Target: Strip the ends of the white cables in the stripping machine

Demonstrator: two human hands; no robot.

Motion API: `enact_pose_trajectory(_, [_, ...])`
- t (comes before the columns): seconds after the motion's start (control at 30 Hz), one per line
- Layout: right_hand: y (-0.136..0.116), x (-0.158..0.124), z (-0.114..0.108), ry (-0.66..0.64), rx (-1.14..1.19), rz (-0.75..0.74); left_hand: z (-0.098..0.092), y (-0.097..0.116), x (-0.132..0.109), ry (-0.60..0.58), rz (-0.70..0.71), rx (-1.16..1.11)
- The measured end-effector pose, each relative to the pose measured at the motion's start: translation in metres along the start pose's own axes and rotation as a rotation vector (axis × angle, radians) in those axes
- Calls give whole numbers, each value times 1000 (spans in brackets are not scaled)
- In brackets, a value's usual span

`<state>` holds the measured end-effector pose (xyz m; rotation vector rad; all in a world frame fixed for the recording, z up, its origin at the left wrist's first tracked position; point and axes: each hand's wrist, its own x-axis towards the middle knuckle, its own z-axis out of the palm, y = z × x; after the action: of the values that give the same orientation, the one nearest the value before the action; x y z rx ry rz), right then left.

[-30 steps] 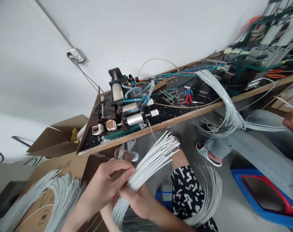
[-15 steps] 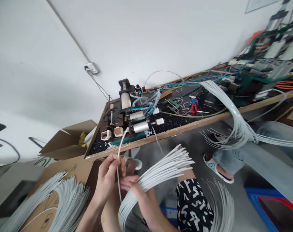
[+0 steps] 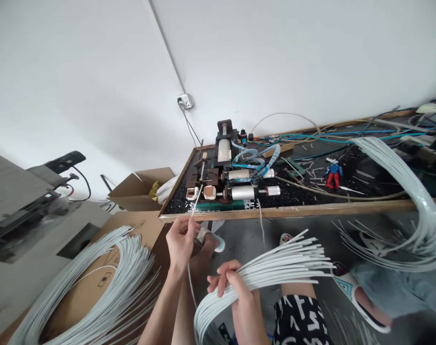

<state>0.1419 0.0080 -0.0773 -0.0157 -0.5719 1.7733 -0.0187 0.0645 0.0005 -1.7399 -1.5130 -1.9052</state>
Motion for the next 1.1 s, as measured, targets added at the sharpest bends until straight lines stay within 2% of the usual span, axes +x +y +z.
enact_pose_trajectory(0.17, [6,1,-3,-91,17,-23,7,-15,2,32,70,110])
enact_pose_trajectory(0.37, [4,3,-6,-61,8,-33,15,-14,5,91,132,180])
enact_pose_trajectory(0.57, [2,3,-8,-27,-18,-27,19,-9,7,104,106,203])
enact_pose_trajectory(1.1, [1,2,-8,-8,-7,-26,20,-12,8,126,61,238])
